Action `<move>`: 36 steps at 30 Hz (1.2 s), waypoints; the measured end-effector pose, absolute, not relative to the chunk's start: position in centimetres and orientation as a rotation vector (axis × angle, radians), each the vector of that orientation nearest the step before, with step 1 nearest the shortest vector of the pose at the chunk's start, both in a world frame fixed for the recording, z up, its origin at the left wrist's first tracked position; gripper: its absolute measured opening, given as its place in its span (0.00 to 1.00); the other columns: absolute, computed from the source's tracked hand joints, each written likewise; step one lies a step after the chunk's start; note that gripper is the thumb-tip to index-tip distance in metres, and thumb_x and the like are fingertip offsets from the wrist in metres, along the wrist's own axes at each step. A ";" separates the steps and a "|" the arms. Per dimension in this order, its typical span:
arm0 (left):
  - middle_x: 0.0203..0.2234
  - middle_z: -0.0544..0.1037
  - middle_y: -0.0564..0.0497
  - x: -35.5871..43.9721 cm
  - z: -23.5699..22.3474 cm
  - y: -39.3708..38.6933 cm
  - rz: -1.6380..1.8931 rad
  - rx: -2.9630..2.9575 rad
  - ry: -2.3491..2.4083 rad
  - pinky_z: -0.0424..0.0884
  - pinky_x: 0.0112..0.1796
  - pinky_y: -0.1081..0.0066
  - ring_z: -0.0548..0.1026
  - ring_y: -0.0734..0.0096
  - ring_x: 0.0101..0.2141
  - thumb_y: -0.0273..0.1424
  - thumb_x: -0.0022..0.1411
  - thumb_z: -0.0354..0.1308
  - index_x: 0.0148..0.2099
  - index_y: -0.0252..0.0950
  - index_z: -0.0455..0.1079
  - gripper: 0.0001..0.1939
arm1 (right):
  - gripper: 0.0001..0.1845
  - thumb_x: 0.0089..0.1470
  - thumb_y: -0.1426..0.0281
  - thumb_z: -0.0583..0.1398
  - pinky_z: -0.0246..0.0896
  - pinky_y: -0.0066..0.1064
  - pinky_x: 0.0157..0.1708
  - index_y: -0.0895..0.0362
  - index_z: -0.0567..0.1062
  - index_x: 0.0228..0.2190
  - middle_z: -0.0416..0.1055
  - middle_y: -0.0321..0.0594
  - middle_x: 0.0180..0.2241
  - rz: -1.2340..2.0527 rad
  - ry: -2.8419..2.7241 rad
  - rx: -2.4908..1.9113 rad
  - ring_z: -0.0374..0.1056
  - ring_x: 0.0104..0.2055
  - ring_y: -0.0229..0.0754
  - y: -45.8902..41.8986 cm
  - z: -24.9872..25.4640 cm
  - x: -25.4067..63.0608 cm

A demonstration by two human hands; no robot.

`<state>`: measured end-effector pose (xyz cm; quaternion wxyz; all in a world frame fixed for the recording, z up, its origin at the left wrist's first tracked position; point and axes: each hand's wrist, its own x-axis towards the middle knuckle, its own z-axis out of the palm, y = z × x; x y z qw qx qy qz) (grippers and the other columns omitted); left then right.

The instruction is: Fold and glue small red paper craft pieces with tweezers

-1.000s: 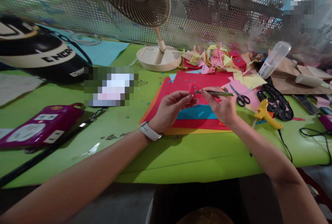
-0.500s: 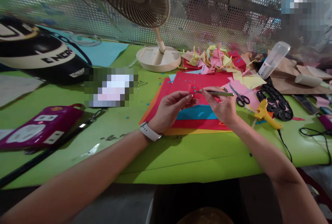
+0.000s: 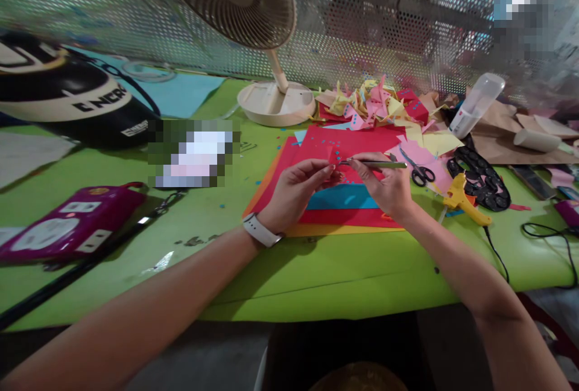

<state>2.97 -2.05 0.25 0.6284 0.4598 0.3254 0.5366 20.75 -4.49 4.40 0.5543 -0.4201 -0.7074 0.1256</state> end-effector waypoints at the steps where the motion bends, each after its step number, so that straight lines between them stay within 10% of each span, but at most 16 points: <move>1: 0.29 0.82 0.50 3.0 0.2 -2.1 1.231 1.055 0.744 0.75 0.41 0.65 0.79 0.68 0.32 0.41 0.47 0.73 0.36 0.36 0.76 0.18 | 0.07 0.58 0.65 0.62 0.74 0.29 0.35 0.54 0.79 0.32 0.80 0.36 0.31 0.294 -1.671 -0.996 0.77 0.33 0.37 -4.5 4.4 20.7; 20: 0.29 0.82 0.50 2.9 0.2 -2.1 1.251 1.040 0.734 0.75 0.40 0.65 0.79 0.68 0.32 0.41 0.46 0.73 0.36 0.36 0.76 0.18 | 0.10 0.56 0.60 0.63 0.74 0.30 0.33 0.54 0.79 0.32 0.79 0.36 0.29 0.350 -1.592 -1.048 0.76 0.31 0.38 -4.3 4.6 21.0; 30: 0.27 0.81 0.52 2.5 0.3 -1.3 1.287 0.860 0.712 0.74 0.38 0.66 0.79 0.69 0.31 0.37 0.42 0.74 0.32 0.37 0.75 0.16 | 0.17 0.62 0.57 0.56 0.70 0.41 0.49 0.49 0.74 0.48 0.75 0.39 0.47 0.362 -1.543 -1.025 0.76 0.42 0.42 -1.5 4.2 23.9; 36: 0.26 0.80 0.54 2.5 0.6 -1.1 1.311 0.781 0.716 0.74 0.36 0.70 0.78 0.72 0.28 0.36 0.41 0.74 0.32 0.37 0.73 0.17 | 0.19 0.53 0.57 0.64 0.69 0.33 0.39 0.52 0.74 0.45 0.75 0.35 0.31 0.604 -1.609 -1.071 0.72 0.34 0.39 -0.6 3.2 24.2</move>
